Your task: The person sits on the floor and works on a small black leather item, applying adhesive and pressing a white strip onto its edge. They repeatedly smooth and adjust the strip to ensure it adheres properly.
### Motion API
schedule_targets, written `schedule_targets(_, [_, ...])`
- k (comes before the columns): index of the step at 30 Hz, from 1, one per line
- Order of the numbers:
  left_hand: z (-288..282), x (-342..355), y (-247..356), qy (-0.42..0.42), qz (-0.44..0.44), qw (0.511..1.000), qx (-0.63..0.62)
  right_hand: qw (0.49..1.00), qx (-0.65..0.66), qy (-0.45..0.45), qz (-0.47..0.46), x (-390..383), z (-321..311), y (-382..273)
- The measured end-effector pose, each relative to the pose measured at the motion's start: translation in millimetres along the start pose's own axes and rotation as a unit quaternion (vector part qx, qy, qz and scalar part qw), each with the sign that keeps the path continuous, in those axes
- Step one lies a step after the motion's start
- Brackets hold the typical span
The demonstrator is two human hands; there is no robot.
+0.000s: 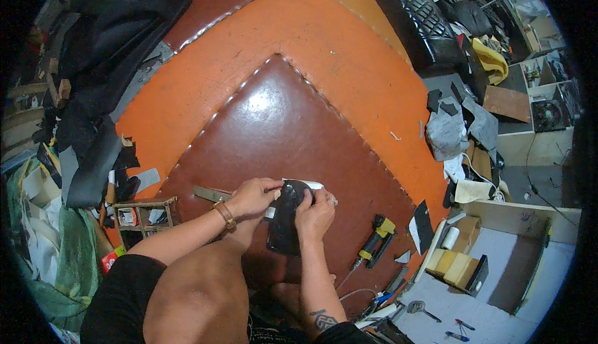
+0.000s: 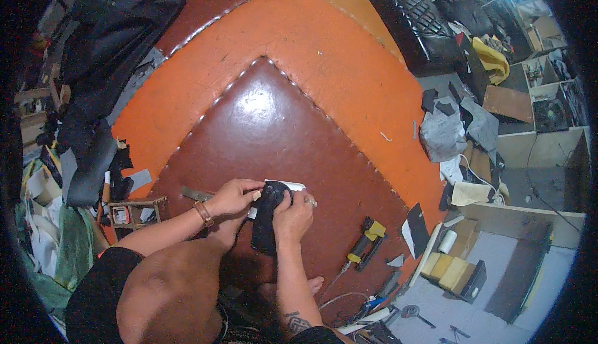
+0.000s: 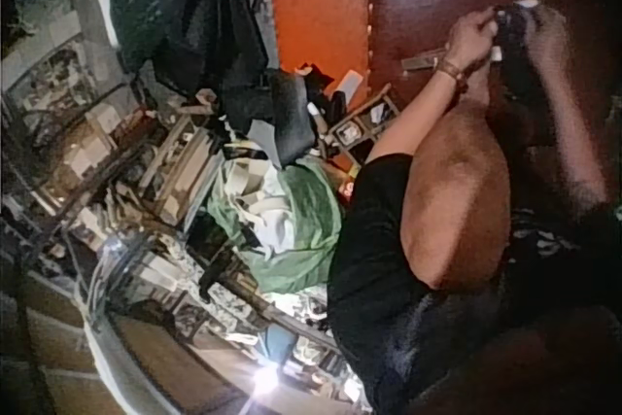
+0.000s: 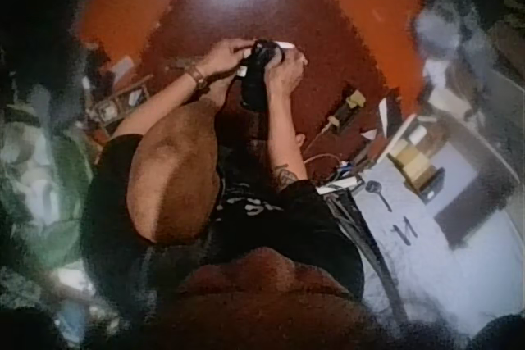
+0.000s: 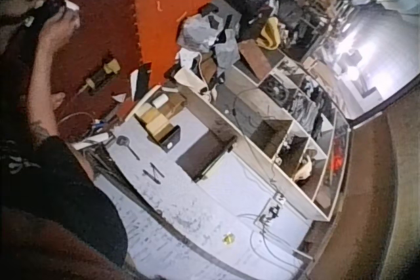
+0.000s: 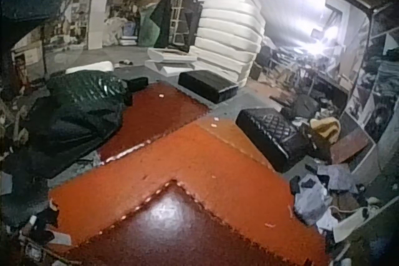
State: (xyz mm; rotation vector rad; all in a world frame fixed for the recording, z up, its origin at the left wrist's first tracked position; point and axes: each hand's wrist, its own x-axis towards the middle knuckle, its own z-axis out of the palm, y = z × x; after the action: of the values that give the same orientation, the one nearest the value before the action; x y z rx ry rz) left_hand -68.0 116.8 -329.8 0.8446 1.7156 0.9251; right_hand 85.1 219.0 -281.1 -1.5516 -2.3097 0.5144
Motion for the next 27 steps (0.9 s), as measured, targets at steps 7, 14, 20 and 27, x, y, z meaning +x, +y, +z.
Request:
schedule_targets(7, [1,-4,10,0.038,0.014,0.999,0.023,0.987,0.124,-0.055,0.081,26,-8,27])
schedule_targets(14, [1,23,42,0.042,0.212,0.965,0.15,0.982,0.157,-0.035,0.103,19,-2,37])
schedule_targets(20, [-12,59,43,-0.104,0.263,0.936,0.208,0.982,0.182,-0.016,0.054,20,2,31])
schedule_targets(27, [8,45,34,-0.024,0.336,0.897,0.284,0.83,0.457,-0.104,0.302,26,14,58])
